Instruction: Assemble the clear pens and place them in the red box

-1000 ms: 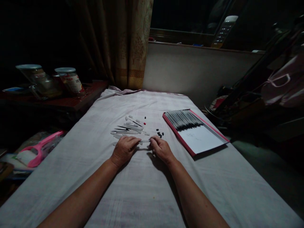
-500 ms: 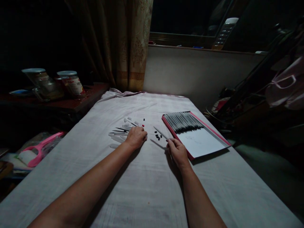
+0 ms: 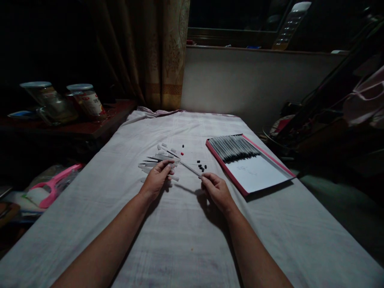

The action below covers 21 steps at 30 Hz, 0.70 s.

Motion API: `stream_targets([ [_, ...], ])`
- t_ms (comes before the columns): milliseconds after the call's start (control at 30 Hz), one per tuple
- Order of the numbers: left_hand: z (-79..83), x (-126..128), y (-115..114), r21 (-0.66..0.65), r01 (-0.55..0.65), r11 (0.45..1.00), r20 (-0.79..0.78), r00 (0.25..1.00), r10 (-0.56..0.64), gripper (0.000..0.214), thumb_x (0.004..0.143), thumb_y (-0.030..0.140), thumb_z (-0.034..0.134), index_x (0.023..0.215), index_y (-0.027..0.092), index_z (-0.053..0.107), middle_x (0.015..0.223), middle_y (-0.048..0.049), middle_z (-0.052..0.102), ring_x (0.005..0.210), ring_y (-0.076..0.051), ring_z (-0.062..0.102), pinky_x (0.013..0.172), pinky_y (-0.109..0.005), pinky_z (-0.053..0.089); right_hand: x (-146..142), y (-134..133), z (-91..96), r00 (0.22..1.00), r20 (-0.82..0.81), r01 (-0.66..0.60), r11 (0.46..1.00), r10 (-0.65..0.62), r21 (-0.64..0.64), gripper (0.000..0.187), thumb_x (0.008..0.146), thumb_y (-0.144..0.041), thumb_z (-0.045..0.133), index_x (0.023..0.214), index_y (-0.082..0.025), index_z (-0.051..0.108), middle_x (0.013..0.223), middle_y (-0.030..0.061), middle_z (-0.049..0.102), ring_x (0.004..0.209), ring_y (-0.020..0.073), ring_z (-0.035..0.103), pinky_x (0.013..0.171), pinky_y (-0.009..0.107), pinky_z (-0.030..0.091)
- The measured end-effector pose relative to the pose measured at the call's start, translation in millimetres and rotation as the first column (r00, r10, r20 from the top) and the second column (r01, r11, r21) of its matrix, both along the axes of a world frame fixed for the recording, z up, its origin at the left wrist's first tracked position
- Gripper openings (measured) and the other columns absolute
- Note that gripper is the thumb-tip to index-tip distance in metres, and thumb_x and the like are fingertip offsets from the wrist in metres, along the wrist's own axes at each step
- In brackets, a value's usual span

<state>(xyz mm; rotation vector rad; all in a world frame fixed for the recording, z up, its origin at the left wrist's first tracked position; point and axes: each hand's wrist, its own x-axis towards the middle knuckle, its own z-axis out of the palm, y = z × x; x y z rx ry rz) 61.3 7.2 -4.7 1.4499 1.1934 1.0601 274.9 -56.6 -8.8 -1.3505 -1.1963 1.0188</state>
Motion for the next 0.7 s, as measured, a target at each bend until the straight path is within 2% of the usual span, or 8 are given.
stream_targets([
  [133, -2.3, -10, -7, -0.153, -0.040, 0.987, 0.254, 0.964, 0.079, 0.036, 0.076, 0.046, 0.072, 0.097, 0.017, 0.065, 0.076, -0.0008, 0.065, 0.058, -0.009, 0.062, 0.049, -0.018, 0.050, -7, -4, 0.9, 0.997, 0.016, -0.069, 0.997, 0.069, -0.019, 0.034, 0.074, -0.050, 0.063, 0.083, -0.018, 0.066, 0.056, -0.0032, 0.054, 0.046, 0.0104, 0.043, 0.044, 0.023, 0.035],
  [267, -2.1, -11, -9, -0.250, -0.034, 0.968, 0.389, 0.912, 0.133, 0.036, 0.068, 0.038, 0.081, 0.092, 0.017, 0.065, 0.078, 0.0000, 0.068, 0.058, -0.007, 0.062, 0.047, -0.014, 0.050, -7, -5, 0.1, 0.995, 0.035, -0.089, 0.994, 0.091, -0.057, 0.035, 0.073, -0.050, 0.063, 0.084, -0.017, 0.067, 0.055, -0.0038, 0.052, 0.047, 0.0106, 0.043, 0.047, 0.024, 0.036],
  [467, -1.3, -10, -14, -0.322, -0.007, 0.947, 0.434, 0.888, 0.154, 0.040, 0.067, 0.037, 0.081, 0.098, 0.016, 0.065, 0.068, 0.0018, 0.068, 0.041, -0.006, 0.053, 0.036, -0.014, 0.040, -4, -4, -2.0, 0.987, 0.111, -0.112, 0.992, 0.117, -0.054, 0.030, 0.075, -0.046, 0.061, 0.080, -0.017, 0.067, 0.057, -0.0032, 0.052, 0.049, 0.0110, 0.044, 0.047, 0.024, 0.035],
  [700, 0.1, -10, -16, -0.320, -0.010, 0.947, 0.423, 0.893, 0.152, 0.050, 0.061, 0.044, 0.084, 0.098, 0.016, 0.065, 0.063, 0.0028, 0.066, 0.040, -0.005, 0.051, 0.037, -0.014, 0.039, -3, -4, -4.0, 0.984, 0.124, -0.124, 0.991, 0.128, -0.044, 0.030, 0.077, -0.046, 0.060, 0.080, -0.017, 0.067, 0.055, -0.0034, 0.050, 0.051, 0.0120, 0.045, 0.049, 0.024, 0.037],
])
